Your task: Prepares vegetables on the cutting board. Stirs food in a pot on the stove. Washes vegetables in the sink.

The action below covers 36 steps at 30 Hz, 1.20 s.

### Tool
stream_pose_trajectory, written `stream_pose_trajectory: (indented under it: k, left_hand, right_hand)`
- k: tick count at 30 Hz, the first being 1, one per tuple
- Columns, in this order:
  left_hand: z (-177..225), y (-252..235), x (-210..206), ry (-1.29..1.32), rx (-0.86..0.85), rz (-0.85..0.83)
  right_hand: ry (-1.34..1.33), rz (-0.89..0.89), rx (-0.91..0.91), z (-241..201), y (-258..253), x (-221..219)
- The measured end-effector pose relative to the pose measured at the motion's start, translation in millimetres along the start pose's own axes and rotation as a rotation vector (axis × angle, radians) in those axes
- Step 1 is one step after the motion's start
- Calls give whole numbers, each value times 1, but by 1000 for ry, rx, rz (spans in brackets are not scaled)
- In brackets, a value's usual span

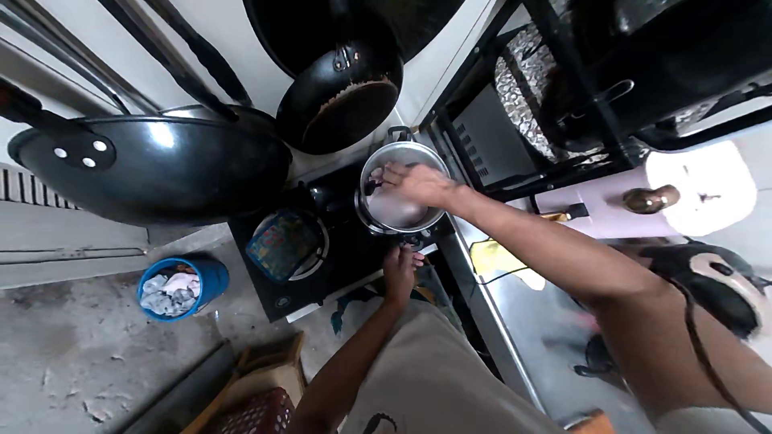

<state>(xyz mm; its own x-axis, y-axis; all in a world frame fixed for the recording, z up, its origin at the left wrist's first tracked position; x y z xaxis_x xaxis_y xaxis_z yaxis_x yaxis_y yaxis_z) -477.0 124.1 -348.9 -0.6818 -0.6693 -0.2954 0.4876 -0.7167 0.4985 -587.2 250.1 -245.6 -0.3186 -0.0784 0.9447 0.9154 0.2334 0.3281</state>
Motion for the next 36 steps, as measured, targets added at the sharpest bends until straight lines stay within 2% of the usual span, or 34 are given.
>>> stream_pose_trajectory:
  k: [2,5,15,18,22,26,30,32,36]
  left_hand:
    - [0,1,-2,56,3,18]
    - [-1,3,-4,135,-11,62]
    - [-1,6,-5,148,-1,94]
    - [0,5,-4,137,5,85]
    - [0,3,-3,100,7,69]
    - [-1,3,-3,80,14,69]
    - [-2,3,-3,94,5,64]
    - [-1,2,-3,106,-1,65]
    - [-1,2,-3,98,3,71]
  right_hand:
    - [5,-41,-51,4,-9,-14]
    - [-34,-91,-229,17,-11,-13]
    - [-265,-406,-735,55,27,-16]
    - [-259,-437,-743,62,35,-6]
    - [-99,-347,-727,70,34,14]
    - [22,-410,-686,66,22,-16]
    - [-78,-523,-640,51,29,-52]
    - [-206,-568,-656,46,38,-54]
    - [-335,-705,-529,31,39,-49]
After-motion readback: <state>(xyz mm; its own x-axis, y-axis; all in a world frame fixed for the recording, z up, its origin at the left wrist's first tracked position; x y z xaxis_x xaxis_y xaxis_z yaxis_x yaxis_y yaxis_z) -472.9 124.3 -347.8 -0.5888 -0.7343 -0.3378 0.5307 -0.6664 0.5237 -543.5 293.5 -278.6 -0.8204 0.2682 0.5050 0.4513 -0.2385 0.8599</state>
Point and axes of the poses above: each hand's wrist, its own y-axis away from the middle knuckle, its own x-axis out of the back of the hand, z = x × y, the point moved 10 cm from there along -y, towards the middle knuckle, and after that the axes turned 8 degrees about -z, right-handed, at the moved point
